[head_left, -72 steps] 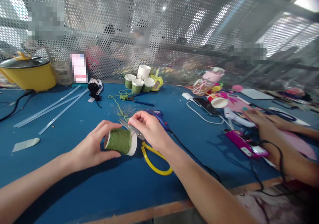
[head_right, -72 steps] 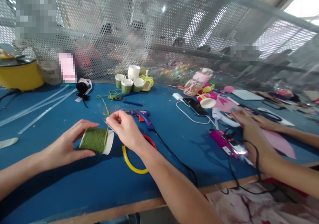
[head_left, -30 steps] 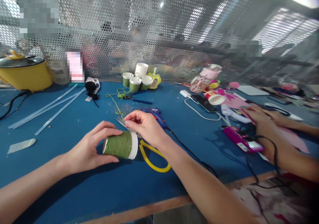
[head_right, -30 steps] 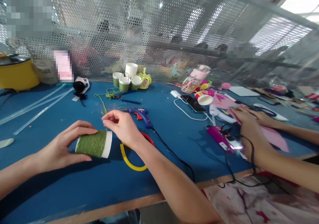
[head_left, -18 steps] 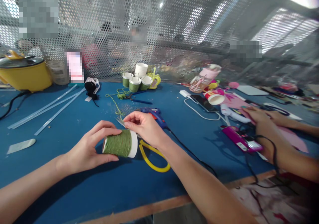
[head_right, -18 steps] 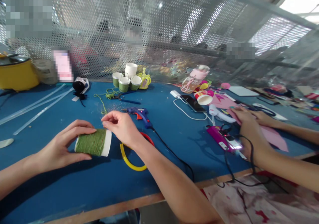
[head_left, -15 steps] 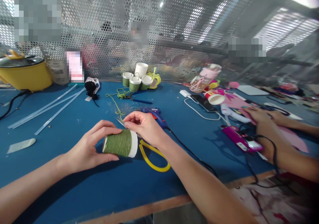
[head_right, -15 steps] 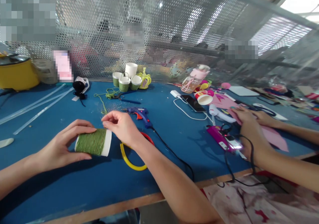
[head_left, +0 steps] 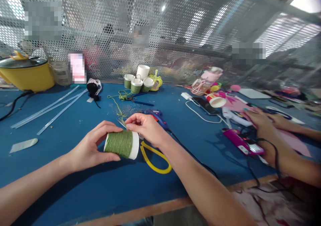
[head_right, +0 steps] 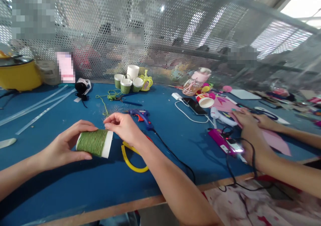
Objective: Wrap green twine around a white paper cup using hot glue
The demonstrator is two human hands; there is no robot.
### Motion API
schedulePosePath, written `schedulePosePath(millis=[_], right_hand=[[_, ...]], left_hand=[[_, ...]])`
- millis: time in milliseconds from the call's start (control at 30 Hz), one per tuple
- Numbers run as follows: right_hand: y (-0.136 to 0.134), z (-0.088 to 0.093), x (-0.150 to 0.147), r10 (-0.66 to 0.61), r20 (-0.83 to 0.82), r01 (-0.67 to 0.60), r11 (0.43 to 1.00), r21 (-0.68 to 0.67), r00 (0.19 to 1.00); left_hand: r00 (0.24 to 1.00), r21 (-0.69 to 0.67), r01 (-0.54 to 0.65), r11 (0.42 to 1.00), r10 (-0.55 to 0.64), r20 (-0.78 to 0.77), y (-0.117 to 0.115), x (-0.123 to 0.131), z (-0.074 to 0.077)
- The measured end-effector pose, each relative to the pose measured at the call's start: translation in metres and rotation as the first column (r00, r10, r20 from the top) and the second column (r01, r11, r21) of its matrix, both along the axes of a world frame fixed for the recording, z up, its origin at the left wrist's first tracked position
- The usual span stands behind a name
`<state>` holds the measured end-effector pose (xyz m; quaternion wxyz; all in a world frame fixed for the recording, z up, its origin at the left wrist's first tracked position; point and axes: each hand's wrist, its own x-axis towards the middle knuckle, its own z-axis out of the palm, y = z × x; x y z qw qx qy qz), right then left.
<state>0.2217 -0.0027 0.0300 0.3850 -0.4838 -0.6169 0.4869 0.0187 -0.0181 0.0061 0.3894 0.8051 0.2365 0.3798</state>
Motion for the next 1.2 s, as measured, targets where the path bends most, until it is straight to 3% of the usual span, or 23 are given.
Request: schedulePosePath(millis=[200,300,400,567,667,767,933,1100,1200], right_hand=[[0.001,0.003,0.000,-0.017,-0.007,0.016,0.996,-0.086,1.000],[0.003,0.006,0.004,-0.061,0.045,0.062,0.998,-0.011,0.997],[0.003,0.012,0.009,-0.131,0.137,0.122,0.990,0.077,0.982],[-0.004,0.014,0.005,0.023,0.005,-0.022,0.992,-0.122,1.000],[-0.008,0.011,-0.001,0.033,-0.092,-0.049,0.984,-0.170,0.995],[-0.011,0.010,-0.004,0.011,-0.053,-0.016,0.996,-0.089,0.999],[-0.017,0.012,-0.006,0.049,0.126,-0.061,0.994,0.096,0.991],[-0.010,0.008,-0.002,-0.103,0.160,0.064,0.971,0.232,0.982],[-0.004,0.006,0.003,-0.087,0.219,0.016,0.952,0.306,0.972]], left_hand=[[1.000,0.040,0.011,0.999,-0.011,-0.008,0.000,0.000,0.001],[0.999,0.052,-0.004,0.999,0.002,0.042,0.001,0.001,0.000],[0.994,0.083,-0.097,0.992,0.092,0.066,0.004,0.001,-0.003],[0.984,0.183,-0.179,0.967,0.181,0.006,0.009,0.000,-0.008],[0.976,0.236,-0.202,0.951,0.216,-0.037,0.009,0.000,-0.009],[0.970,0.113,-0.239,0.964,0.243,-0.021,0.010,0.000,-0.009],[0.981,-0.187,-0.191,0.963,0.196,0.007,0.011,0.002,-0.005],[0.978,-0.196,-0.205,0.959,0.207,-0.013,0.010,0.004,-0.003],[0.983,-0.188,-0.182,0.965,0.174,-0.054,0.008,0.003,-0.002]])
